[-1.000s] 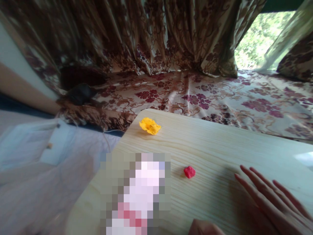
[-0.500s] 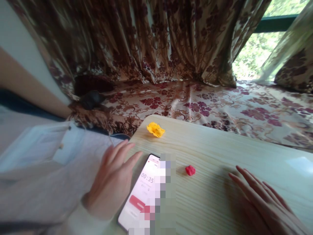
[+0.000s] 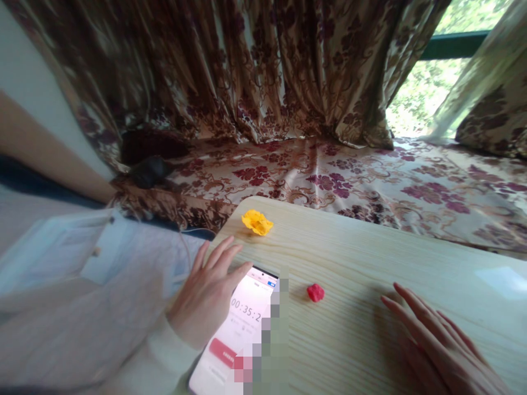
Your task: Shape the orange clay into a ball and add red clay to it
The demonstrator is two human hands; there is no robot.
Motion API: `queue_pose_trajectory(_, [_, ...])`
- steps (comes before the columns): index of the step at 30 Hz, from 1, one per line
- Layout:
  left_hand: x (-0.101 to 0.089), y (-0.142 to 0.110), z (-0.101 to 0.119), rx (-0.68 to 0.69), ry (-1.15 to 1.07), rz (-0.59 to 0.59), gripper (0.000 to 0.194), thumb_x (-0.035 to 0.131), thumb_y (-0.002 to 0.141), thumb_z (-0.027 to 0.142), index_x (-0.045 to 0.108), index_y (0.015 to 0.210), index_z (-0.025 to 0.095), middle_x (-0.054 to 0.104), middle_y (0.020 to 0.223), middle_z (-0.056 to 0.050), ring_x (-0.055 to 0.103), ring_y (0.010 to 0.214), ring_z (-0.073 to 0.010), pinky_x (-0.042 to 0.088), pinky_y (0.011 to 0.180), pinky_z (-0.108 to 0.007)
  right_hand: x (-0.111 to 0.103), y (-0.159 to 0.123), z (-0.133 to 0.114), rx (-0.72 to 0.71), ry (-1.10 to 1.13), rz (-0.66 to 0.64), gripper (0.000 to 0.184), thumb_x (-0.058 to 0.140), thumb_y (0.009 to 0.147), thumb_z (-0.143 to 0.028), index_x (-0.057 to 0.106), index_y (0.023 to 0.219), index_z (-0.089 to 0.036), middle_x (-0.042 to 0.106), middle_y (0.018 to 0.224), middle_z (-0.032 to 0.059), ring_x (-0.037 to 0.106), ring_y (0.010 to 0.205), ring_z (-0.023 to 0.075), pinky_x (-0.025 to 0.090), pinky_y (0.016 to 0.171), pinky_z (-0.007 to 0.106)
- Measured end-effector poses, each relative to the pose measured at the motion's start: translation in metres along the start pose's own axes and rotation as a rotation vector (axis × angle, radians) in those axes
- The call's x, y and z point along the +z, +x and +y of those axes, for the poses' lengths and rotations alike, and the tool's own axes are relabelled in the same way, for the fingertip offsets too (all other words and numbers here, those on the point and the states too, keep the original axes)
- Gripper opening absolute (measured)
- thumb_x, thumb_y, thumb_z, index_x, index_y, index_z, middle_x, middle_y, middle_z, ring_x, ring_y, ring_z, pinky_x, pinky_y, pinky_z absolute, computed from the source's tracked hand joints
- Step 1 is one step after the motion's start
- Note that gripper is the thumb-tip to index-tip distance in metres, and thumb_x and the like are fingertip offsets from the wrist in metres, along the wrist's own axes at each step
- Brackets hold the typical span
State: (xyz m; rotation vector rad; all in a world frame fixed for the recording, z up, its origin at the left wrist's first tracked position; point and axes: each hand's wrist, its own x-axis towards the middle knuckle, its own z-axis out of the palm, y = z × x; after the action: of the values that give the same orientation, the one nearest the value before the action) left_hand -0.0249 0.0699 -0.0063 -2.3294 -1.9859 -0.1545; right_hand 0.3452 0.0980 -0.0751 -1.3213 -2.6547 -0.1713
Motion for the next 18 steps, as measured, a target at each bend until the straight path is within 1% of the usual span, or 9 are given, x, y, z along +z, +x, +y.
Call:
queue_pose_trajectory(4, [-0.004, -0.007, 0.001, 0.014, -0.040, 0.067, 0.039, 0.041, 0.078, 0.005, 0.068, 0.098, 0.026, 0.058, 0.124, -0.010, 0.037, 0.129, -0.0274, 0.024, 0.106, -0.057, 0.002, -0.001, 0.000, 0.009, 0.004, 0.009, 0.053, 0.030, 0.090, -0.027, 0.019, 0.143, -0.028, 0.021, 0.150, 0.0072, 0.040, 0.127, 0.0309, 0.045, 0.093, 0.051])
queue_pose_trajectory(6, [-0.007, -0.014, 0.000, 0.016, -0.071, 0.128, 0.035, 0.039, 0.079, 0.006, 0.068, 0.089, 0.023, 0.061, 0.119, -0.010, 0.040, 0.127, -0.0268, 0.025, 0.105, -0.056, 0.001, -0.001, 0.000, 0.013, 0.001, 0.001, 0.054, 0.031, 0.090, -0.027, 0.018, 0.143, -0.028, 0.021, 0.150, 0.0079, 0.039, 0.128, 0.0309, 0.045, 0.093, 0.051])
queue_pose_trajectory(8, [-0.009, -0.022, -0.003, 0.011, -0.083, 0.201, 0.034, 0.037, 0.081, 0.006, 0.067, 0.086, 0.021, 0.062, 0.116, -0.009, 0.041, 0.125, -0.0252, 0.027, 0.105, -0.055, -0.001, -0.002, 0.000, 0.009, -0.002, -0.004, 0.054, 0.031, 0.090, -0.026, 0.017, 0.143, -0.028, 0.021, 0.150, 0.0083, 0.039, 0.128, 0.0309, 0.045, 0.093, 0.050])
queue_pose_trajectory(11, [-0.011, -0.034, -0.008, 0.049, -0.041, 0.255, 0.033, 0.038, 0.080, 0.004, 0.063, 0.093, 0.020, 0.059, 0.117, -0.009, 0.041, 0.125, -0.0237, 0.025, 0.106, -0.054, -0.004, -0.001, -0.001, 0.001, -0.003, -0.027, 0.055, 0.032, 0.090, -0.026, 0.017, 0.143, -0.028, 0.020, 0.151, 0.0088, 0.039, 0.128, 0.0312, 0.045, 0.094, 0.050])
queue_pose_trajectory(15, [-0.013, -0.052, -0.015, 0.130, 0.008, 0.262, 0.036, 0.041, 0.078, 0.003, 0.060, 0.102, 0.020, 0.055, 0.119, -0.008, 0.037, 0.126, -0.0231, 0.019, 0.108, -0.049, -0.005, -0.001, -0.001, 0.010, 0.005, -0.022, 0.055, 0.033, 0.090, -0.025, 0.017, 0.143, -0.029, 0.020, 0.151, 0.0080, 0.040, 0.127, 0.0316, 0.045, 0.094, 0.050])
queue_pose_trajectory(18, [-0.011, -0.065, -0.019, 0.173, -0.003, 0.258, 0.040, 0.043, 0.076, 0.003, 0.059, 0.107, 0.023, 0.053, 0.122, -0.006, 0.033, 0.129, -0.0221, 0.013, 0.111, -0.046, -0.005, -0.001, -0.002, 0.010, 0.015, -0.025, 0.055, 0.032, 0.090, -0.027, 0.017, 0.143, -0.029, 0.019, 0.151, 0.0075, 0.040, 0.127, 0.0320, 0.044, 0.095, 0.051])
